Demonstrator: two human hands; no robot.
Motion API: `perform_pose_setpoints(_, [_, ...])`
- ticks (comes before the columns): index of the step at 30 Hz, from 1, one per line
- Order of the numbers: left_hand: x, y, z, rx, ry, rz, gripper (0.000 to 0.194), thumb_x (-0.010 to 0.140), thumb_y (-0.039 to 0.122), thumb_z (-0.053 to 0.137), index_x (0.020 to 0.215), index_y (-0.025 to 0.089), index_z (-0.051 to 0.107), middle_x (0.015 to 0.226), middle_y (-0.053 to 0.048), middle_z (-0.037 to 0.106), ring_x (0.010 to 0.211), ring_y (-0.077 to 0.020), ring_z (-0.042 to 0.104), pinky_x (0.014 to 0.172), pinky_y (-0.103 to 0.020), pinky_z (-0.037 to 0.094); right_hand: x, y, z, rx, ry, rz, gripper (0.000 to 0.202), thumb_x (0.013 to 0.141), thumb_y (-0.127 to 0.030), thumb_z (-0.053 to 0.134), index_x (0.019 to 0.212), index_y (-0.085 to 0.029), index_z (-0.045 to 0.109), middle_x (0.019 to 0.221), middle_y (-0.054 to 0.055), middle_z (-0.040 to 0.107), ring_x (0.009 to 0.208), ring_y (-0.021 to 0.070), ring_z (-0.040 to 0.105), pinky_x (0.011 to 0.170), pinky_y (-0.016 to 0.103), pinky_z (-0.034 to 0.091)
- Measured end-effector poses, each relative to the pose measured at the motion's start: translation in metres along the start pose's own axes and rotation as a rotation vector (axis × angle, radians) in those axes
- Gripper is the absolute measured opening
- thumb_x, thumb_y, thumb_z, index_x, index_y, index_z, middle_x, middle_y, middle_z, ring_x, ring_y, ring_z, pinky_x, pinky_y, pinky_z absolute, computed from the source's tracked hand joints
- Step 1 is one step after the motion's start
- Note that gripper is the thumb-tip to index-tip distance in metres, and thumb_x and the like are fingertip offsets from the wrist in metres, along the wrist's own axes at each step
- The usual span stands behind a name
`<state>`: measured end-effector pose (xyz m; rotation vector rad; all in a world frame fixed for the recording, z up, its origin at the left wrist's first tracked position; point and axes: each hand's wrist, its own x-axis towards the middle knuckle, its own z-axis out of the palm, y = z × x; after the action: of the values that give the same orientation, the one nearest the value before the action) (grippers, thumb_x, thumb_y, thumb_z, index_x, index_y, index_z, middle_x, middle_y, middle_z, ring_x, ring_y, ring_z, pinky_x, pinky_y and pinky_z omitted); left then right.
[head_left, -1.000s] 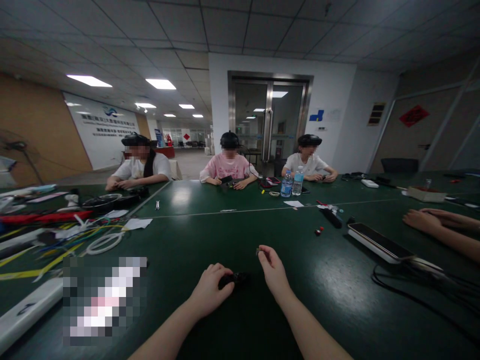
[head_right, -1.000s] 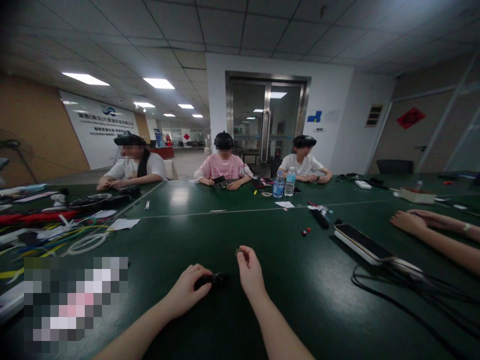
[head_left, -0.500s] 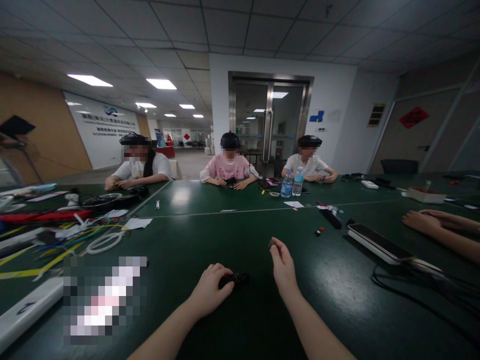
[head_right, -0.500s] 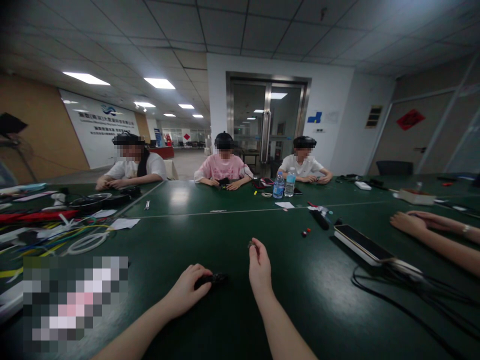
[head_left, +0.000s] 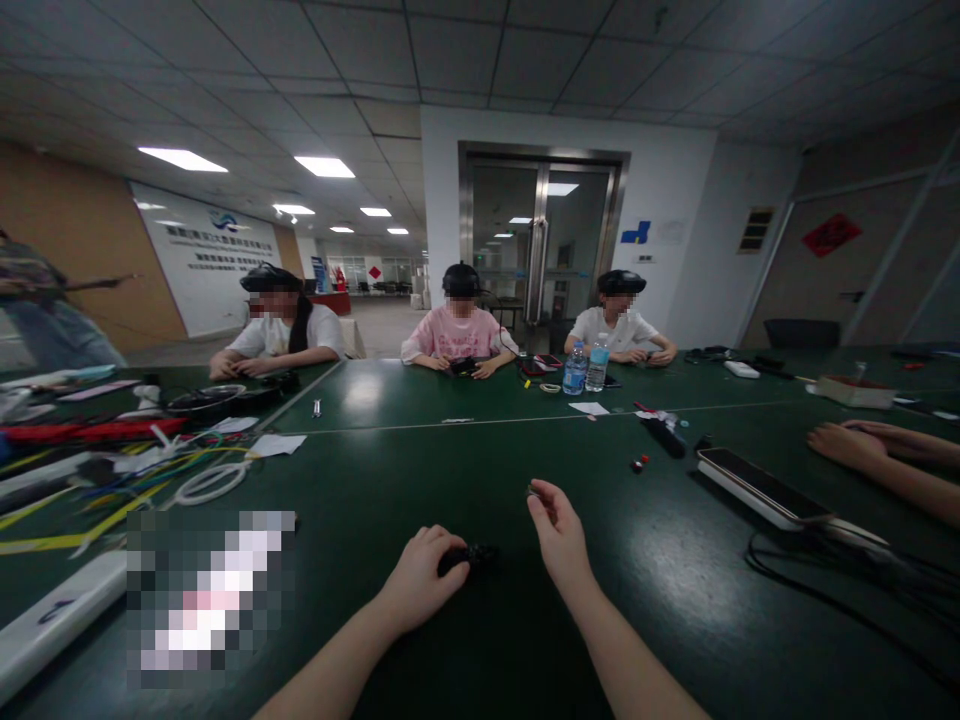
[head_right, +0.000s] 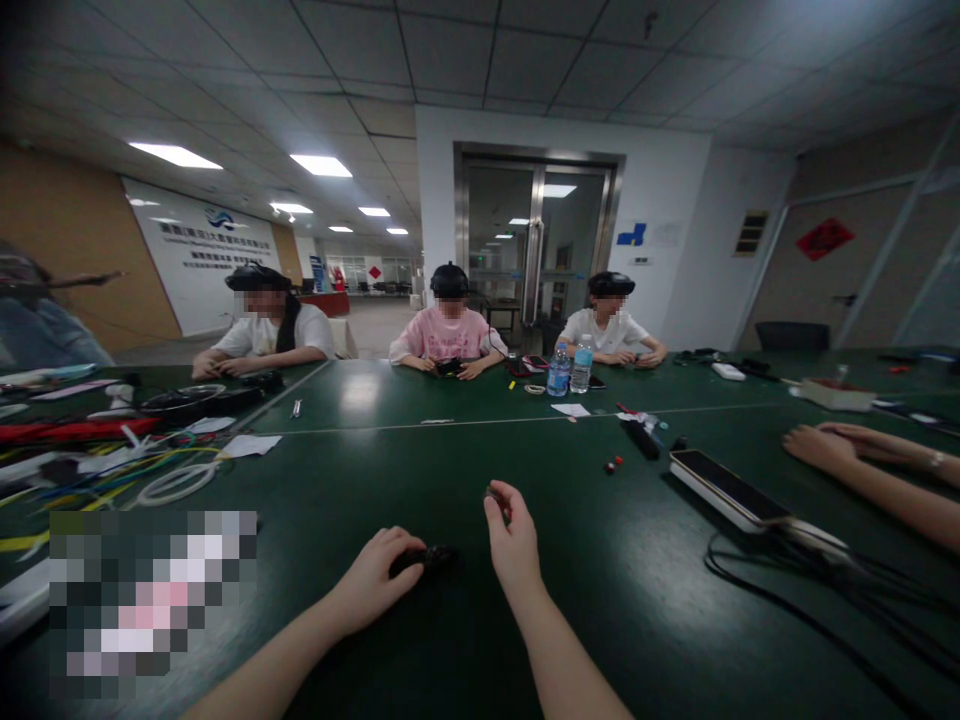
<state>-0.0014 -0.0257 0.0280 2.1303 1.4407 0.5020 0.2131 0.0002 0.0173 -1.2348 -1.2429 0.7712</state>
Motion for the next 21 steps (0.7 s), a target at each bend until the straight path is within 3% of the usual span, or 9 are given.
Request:
perform_pose_setpoints(9, [-0.001, 0.0, 0.0, 0.017, -0.007, -0.008, 0.041, 0.082, 0.048, 0.042, 0.11, 0.023, 0.057, 0.108, -0.004, 0.056, 0.1, -0.0209, 0.048, 0.085, -0.032, 0.038, -0.002, 0.005, 0.005, -0.081, -0.171, 0.018, 0.035, 0.078, -0.036, 0.052, 0.11, -0.023, 0.056, 0.105, 0.003, 0.062, 0.101, 0.0203, 0.057, 0.089, 0.036, 0.043])
perform_pose_setpoints(18, [0.0, -0.001, 0.001, 0.012, 0.024, 0.018, 0.036, 0.082, 0.046, 0.044, 0.106, 0.024, 0.059, 0.102, -0.004, 0.056, 0.096, -0.0205, 0.049, 0.083, -0.032, 0.039, -0.014, -0.006, 0.013, -0.104, -0.471, 0.028, 0.029, 0.077, -0.032, 0.055, 0.104, -0.025, 0.061, 0.101, 0.001, 0.064, 0.098, 0.0193, 0.058, 0.089, 0.035, 0.043])
perform_pose_setpoints(21, [0.0, -0.001, 0.001, 0.017, 0.027, 0.032, 0.034, 0.083, 0.045, 0.044, 0.105, 0.024, 0.059, 0.101, -0.003, 0.056, 0.095, -0.0201, 0.049, 0.081, -0.032, 0.039, -0.017, -0.006, 0.014, -0.126, -0.485, 0.016, 0.03, 0.076, -0.032, 0.055, 0.105, -0.027, 0.062, 0.103, 0.001, 0.063, 0.099, 0.0195, 0.057, 0.089, 0.036, 0.043])
